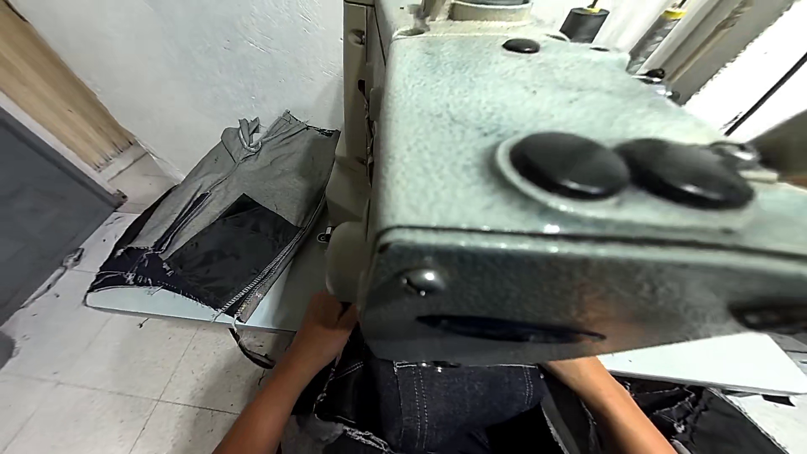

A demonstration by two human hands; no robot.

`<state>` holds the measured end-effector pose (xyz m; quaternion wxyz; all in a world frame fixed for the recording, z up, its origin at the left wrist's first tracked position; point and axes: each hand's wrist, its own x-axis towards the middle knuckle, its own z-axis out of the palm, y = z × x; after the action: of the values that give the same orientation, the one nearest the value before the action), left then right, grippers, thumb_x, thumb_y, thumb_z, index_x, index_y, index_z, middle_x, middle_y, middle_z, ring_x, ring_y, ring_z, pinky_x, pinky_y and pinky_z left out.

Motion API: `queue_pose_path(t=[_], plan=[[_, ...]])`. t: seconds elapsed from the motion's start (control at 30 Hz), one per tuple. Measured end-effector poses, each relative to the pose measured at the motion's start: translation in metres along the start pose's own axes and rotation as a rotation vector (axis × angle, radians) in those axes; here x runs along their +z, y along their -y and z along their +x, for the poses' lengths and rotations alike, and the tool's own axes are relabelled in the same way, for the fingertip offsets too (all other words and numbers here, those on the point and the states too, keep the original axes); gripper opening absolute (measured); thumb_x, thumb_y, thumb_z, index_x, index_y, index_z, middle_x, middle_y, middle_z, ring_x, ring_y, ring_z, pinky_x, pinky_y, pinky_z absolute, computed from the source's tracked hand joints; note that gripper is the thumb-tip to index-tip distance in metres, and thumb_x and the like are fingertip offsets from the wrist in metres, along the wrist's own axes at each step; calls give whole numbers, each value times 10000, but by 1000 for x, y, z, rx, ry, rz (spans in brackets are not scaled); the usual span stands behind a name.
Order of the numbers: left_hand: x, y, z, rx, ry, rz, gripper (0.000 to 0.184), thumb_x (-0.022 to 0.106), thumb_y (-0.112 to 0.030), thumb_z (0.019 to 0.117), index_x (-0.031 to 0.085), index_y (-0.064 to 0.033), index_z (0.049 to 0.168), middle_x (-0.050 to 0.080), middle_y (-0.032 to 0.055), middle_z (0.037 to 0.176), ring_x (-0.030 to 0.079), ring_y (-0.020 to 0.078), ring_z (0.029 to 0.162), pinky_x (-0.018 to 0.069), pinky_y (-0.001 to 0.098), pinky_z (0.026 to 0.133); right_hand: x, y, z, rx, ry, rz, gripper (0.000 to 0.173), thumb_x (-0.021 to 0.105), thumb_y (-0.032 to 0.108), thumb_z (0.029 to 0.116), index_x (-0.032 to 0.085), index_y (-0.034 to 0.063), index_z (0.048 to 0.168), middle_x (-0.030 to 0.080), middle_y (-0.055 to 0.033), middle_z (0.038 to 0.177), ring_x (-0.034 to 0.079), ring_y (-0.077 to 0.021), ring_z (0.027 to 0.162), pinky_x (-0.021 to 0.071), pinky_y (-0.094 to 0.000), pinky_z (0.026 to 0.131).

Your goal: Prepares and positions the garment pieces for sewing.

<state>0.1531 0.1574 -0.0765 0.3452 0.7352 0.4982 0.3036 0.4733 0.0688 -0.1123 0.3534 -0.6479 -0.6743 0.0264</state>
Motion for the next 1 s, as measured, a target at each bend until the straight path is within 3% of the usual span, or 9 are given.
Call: queue_pose_path(t=[0.1, 0.2, 0.27, 0.37, 0.47, 0.6, 0.73, 0.93, 1.0], plan=[[-9, -7, -10, 69, -85, 312, 345, 670, -240, 981, 689, 34, 1190, 703, 218, 1148, 674, 362, 1106, 507, 550, 980, -4, -7, -3, 22, 12, -20, 537, 533, 561, 966, 661, 61, 820, 576, -26, 637, 552, -88, 582, 452, -295, 555], [-14, 3, -27, 360, -318, 520, 327, 632, -286, 934, 736, 15, 1005, 716, 182, 957, 726, 353, 899, 598, 508, 780, -12, -7, -11, -58, 4, -81, 466, 502, 458, 967, 704, 39, 934, 680, -92, 781, 651, -171, 673, 536, -349, 614], [-21, -1, -47, 389, -266, 495, 290, 611, -304, 950, 736, -43, 951, 707, 124, 868, 717, 284, 779, 601, 435, 670, -16, -8, -19, -94, 6, -125, 369, 520, 323, 921, 693, 14, 1023, 702, -136, 877, 677, -232, 722, 559, -386, 635], [-26, -7, -77, 331, -85, 359, 251, 632, -277, 974, 720, -44, 1010, 705, 114, 874, 701, 245, 743, 595, 396, 661, -22, -11, -35, -55, 63, -167, 407, 582, 200, 807, 658, -59, 1112, 679, -237, 976, 693, -377, 807, 566, -505, 672], [-24, -13, -91, 270, 3, 311, 242, 662, -243, 965, 702, -20, 1049, 716, 130, 910, 715, 250, 773, 604, 392, 697, -29, -14, -50, 81, 152, -85, 414, 607, 139, 848, 626, -99, 1185, 681, -270, 1056, 691, -427, 923, 555, -574, 785], [-9, -16, -87, 213, -14, 390, 406, 640, -388, 969, 709, -5, 1085, 715, 147, 918, 716, 297, 775, 602, 445, 692, -24, -21, -65, 279, 172, 110, 380, 602, 190, 958, 614, -56, 1248, 709, -190, 1058, 704, -265, 928, 559, -505, 822], [11, -13, -72, 226, -25, 413, 658, 513, -619, 968, 704, 11, 967, 708, 146, 846, 718, 315, 799, 593, 479, 740, -3, -36, -73, 300, 7, 367, 298, 519, 86, 929, 659, -42, 1158, 706, -17, 1041, 637, 49, 922, 534, -180, 854], [12, -24, -65, 149, 90, 290, 577, 480, -471, 1038, 675, 70, 989, 681, 214, 815, 714, 368, 757, 579, 529, 666, -6, -23, -47, 486, -142, 765, 271, 457, 75, 974, 683, 200, 890, 694, 168, 776, 636, 69, 700, 550, -148, 663], [-9, -13, -69, -9, 173, 179, 472, 495, -376, 1053, 673, 61, 1028, 679, 227, 868, 696, 396, 835, 548, 593, 747, -8, -12, -35, 410, -70, 769, 287, 503, 91, 939, 703, 248, 805, 685, 193, 741, 613, 91, 667, 531, -133, 639]])
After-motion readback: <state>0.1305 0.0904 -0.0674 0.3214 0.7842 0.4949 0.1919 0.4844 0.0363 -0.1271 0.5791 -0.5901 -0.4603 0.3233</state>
